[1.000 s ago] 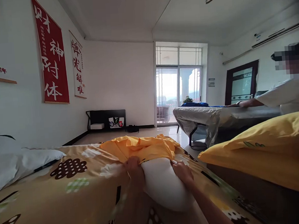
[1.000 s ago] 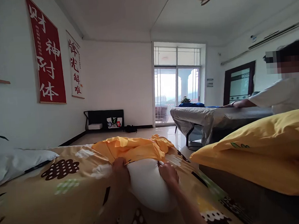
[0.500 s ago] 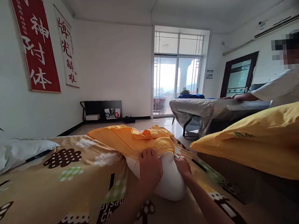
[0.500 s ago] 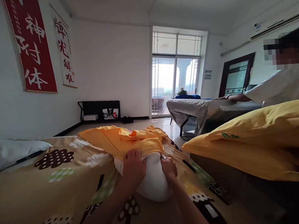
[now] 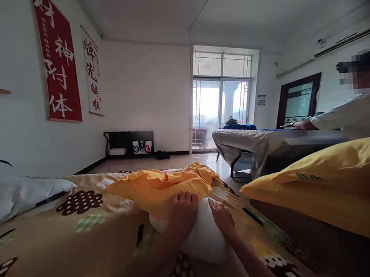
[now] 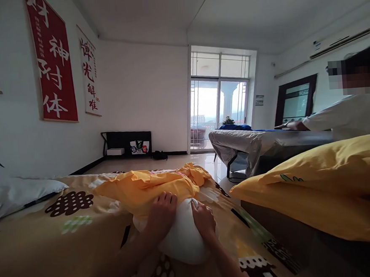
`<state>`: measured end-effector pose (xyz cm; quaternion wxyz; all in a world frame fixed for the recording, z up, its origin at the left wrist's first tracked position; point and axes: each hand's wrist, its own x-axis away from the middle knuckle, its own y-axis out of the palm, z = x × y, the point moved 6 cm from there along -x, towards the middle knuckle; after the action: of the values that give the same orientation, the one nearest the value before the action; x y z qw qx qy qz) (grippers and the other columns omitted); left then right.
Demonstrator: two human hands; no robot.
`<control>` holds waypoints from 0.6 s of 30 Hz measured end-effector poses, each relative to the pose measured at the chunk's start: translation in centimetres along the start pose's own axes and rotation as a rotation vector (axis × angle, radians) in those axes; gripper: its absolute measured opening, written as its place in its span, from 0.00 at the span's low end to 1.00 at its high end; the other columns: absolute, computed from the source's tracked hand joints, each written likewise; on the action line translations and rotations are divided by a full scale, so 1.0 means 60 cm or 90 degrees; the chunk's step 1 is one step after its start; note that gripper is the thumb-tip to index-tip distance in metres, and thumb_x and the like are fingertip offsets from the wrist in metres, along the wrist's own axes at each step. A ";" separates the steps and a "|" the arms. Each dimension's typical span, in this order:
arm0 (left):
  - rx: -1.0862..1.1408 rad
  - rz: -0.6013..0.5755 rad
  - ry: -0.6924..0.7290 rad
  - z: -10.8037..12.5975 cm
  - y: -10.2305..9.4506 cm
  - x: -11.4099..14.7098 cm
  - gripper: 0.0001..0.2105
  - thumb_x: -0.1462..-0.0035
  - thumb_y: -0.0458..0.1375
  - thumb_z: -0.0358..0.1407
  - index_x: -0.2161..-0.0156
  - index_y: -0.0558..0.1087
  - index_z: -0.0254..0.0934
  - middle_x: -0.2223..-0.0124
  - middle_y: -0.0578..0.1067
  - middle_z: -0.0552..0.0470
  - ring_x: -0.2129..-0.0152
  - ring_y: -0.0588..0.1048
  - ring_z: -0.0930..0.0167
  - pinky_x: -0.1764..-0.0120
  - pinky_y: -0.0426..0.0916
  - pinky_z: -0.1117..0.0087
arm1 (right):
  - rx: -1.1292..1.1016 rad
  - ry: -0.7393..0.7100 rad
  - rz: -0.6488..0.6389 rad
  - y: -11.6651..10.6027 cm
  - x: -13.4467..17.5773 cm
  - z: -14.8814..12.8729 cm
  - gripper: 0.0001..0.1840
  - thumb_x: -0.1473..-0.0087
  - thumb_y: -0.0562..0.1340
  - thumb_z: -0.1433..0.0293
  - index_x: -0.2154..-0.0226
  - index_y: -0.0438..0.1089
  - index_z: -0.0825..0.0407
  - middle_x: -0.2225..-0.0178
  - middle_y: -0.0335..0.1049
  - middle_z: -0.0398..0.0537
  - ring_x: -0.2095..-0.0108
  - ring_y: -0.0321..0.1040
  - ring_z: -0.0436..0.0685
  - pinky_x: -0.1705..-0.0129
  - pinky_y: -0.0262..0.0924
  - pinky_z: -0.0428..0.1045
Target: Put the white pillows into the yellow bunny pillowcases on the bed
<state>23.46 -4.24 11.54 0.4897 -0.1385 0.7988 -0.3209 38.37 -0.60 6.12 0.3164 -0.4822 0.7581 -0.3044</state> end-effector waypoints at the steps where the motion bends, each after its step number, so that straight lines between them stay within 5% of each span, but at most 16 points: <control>1: 0.001 0.006 0.008 -0.001 -0.003 -0.003 0.04 0.42 0.51 0.26 0.64 0.67 0.34 0.66 0.72 0.47 0.68 0.71 0.64 0.70 0.70 0.64 | -0.020 -0.022 -0.006 -0.002 0.002 -0.001 0.28 0.40 0.43 0.59 0.52 0.71 0.53 0.51 0.71 0.57 0.49 0.66 0.63 0.48 0.58 0.55; 7: 0.044 -0.070 -0.054 -0.013 -0.014 -0.018 0.09 0.42 0.49 0.25 0.58 0.66 0.35 0.60 0.71 0.46 0.65 0.73 0.63 0.71 0.72 0.66 | -0.392 -0.102 -0.151 -0.008 0.036 0.034 0.41 0.53 0.56 0.45 0.44 0.64 0.54 0.43 0.64 0.52 0.45 0.61 0.63 0.46 0.59 0.53; 11: 0.035 -0.139 -0.044 -0.025 -0.024 -0.021 0.13 0.42 0.47 0.23 0.55 0.66 0.36 0.59 0.72 0.46 0.67 0.75 0.65 0.75 0.71 0.69 | -0.262 -0.208 -0.178 0.002 0.050 0.008 0.40 0.54 0.59 0.46 0.45 0.66 0.53 0.47 0.67 0.54 0.47 0.63 0.66 0.47 0.59 0.56; 18: 0.038 -0.226 -0.125 -0.112 -0.011 0.040 0.14 0.45 0.51 0.23 0.54 0.67 0.32 0.59 0.73 0.44 0.66 0.75 0.64 0.63 0.71 0.65 | -0.045 -0.509 -0.263 0.032 0.091 -0.157 0.27 0.46 0.58 0.61 0.42 0.62 0.41 0.44 0.66 0.44 0.46 0.63 0.61 0.46 0.55 0.54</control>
<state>16.37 -3.50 12.41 0.5049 -0.2935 0.7004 -0.4104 28.24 -3.50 9.42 0.5004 -0.7136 0.4740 -0.1251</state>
